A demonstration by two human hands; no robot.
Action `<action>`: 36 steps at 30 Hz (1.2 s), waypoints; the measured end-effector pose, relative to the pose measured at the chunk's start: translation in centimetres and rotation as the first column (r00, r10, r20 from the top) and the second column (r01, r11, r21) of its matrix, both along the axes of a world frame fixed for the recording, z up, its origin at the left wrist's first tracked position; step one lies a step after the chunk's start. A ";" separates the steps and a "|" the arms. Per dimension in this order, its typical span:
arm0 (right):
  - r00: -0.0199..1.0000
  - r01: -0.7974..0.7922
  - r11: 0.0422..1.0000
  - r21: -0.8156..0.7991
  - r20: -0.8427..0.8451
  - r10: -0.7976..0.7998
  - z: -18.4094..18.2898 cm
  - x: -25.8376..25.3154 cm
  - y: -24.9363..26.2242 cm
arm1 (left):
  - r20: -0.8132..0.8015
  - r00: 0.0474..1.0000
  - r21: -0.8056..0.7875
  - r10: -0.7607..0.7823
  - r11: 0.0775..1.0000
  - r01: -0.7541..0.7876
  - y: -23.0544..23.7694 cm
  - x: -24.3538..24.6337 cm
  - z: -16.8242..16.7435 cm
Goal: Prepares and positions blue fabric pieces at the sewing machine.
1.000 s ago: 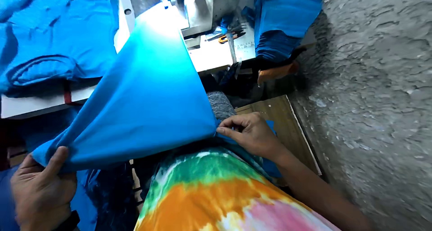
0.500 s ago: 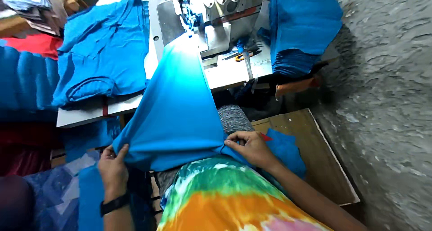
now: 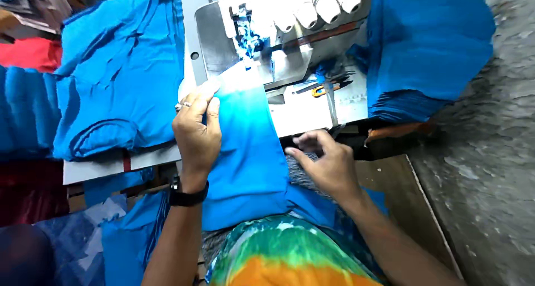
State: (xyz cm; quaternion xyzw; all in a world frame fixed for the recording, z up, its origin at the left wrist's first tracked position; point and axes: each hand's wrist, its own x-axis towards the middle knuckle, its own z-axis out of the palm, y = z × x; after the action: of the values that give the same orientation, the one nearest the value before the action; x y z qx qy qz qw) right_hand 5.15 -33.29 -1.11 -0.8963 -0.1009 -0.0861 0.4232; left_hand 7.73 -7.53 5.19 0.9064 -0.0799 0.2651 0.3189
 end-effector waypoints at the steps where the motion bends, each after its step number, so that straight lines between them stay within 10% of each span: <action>1: 1.000 0.007 0.998 0.058 0.012 -0.007 0.5 2.0 1.5 | 0.000 1.000 0.006 0.001 1.000 -0.001 -0.2 0.6 0.2; 9: 0.972 -0.143 0.872 0.468 -0.098 0.212 1.7 7.5 5.0 | -0.028 0.995 0.060 0.096 0.994 -0.094 -3.1 4.3 -2.6; 19: 0.944 -0.136 0.811 0.568 -0.175 0.281 1.4 7.7 4.5 | -0.018 1.000 -0.027 0.003 1.000 -0.004 -2.5 5.0 -3.2; 29: 0.954 -0.127 0.838 0.531 -0.165 0.249 1.0 4.8 3.5 | -0.097 0.995 0.040 0.002 0.999 0.002 1.1 1.6 -0.7; 33: 0.892 -0.183 0.971 0.153 -0.389 0.229 -3.8 -2.0 1.0 | -0.137 0.952 -0.127 0.275 0.948 -0.292 9.0 -4.6 -0.8; 36: 0.780 -0.309 0.950 0.038 -0.561 0.276 -5.8 -2.6 0.7 | -0.208 0.967 -0.188 0.146 0.964 -0.186 9.8 -3.9 -0.7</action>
State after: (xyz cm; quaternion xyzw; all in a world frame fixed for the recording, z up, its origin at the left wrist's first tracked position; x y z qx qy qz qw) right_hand 2.51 -32.55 -6.92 -0.8667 -0.1128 0.2498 0.4168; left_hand 3.80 2.28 4.45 0.8934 0.0559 0.2089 0.3938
